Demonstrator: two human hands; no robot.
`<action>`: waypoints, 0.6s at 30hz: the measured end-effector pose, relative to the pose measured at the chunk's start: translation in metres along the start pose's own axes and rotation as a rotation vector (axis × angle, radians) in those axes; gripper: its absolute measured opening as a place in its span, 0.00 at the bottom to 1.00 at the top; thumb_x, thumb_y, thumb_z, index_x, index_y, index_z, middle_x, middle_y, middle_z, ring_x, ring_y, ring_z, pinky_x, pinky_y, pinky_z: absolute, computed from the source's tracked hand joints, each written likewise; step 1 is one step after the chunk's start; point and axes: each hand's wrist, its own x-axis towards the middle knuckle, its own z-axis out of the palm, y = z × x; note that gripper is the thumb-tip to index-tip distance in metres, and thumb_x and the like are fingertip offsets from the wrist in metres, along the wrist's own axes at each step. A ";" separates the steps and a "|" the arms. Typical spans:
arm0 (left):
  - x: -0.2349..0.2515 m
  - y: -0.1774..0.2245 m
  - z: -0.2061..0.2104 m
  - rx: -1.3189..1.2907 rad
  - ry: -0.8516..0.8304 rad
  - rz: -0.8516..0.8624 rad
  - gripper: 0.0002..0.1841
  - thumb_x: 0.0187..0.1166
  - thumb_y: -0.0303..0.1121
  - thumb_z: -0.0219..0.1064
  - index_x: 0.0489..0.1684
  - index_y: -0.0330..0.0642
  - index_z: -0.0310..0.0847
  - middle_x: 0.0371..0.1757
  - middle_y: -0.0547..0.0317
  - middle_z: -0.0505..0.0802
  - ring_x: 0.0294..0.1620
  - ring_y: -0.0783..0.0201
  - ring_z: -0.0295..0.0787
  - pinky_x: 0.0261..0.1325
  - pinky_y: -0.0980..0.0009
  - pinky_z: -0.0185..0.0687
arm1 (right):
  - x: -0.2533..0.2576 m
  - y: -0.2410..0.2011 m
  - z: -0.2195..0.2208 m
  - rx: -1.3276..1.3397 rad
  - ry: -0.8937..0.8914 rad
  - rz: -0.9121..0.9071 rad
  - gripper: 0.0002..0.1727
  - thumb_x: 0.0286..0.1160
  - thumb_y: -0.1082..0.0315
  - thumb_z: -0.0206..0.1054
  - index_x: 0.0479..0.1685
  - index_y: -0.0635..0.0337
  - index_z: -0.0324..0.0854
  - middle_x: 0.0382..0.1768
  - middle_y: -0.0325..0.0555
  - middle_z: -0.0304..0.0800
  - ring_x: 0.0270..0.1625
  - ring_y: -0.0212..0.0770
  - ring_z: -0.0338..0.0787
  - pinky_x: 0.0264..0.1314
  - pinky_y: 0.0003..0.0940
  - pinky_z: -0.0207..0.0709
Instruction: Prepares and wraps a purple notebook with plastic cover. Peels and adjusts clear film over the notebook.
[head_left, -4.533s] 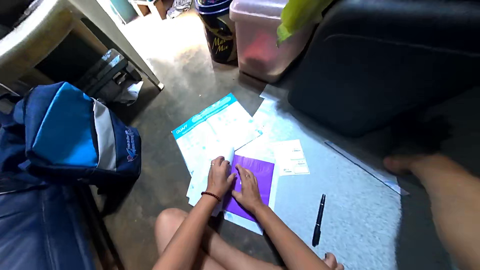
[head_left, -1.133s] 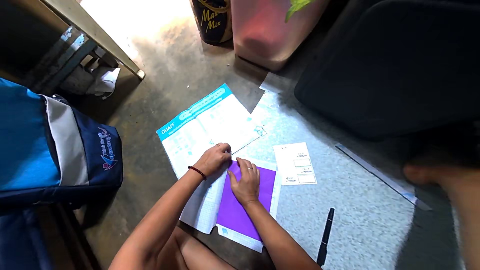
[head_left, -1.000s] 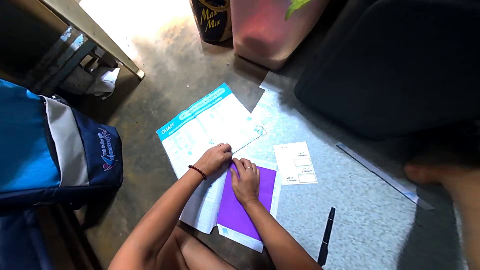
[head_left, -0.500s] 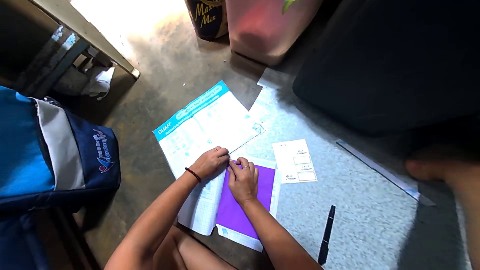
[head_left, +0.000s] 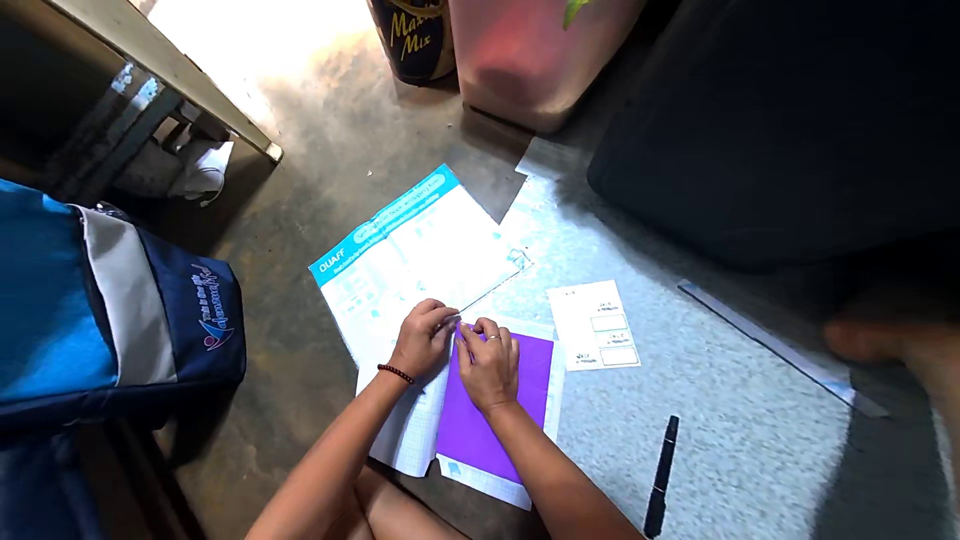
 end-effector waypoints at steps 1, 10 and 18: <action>-0.003 0.005 0.006 -0.023 0.082 -0.066 0.10 0.74 0.23 0.68 0.47 0.29 0.92 0.43 0.42 0.94 0.41 0.58 0.92 0.51 0.67 0.89 | 0.000 0.000 0.000 0.001 -0.005 0.002 0.14 0.74 0.66 0.68 0.50 0.58 0.96 0.48 0.58 0.92 0.45 0.59 0.89 0.46 0.53 0.76; 0.007 0.052 0.015 0.152 0.088 -0.657 0.13 0.76 0.37 0.75 0.37 0.32 0.90 0.37 0.48 0.91 0.43 0.56 0.89 0.53 0.59 0.83 | 0.002 -0.003 -0.003 0.002 -0.016 0.043 0.13 0.69 0.68 0.71 0.49 0.63 0.93 0.50 0.60 0.92 0.48 0.61 0.90 0.49 0.55 0.78; 0.013 0.062 0.015 0.156 -0.030 -0.726 0.13 0.86 0.31 0.62 0.46 0.28 0.87 0.48 0.42 0.90 0.54 0.50 0.88 0.63 0.56 0.80 | 0.003 -0.005 -0.006 0.003 -0.041 0.059 0.13 0.72 0.68 0.70 0.51 0.63 0.93 0.51 0.60 0.92 0.49 0.61 0.90 0.51 0.56 0.78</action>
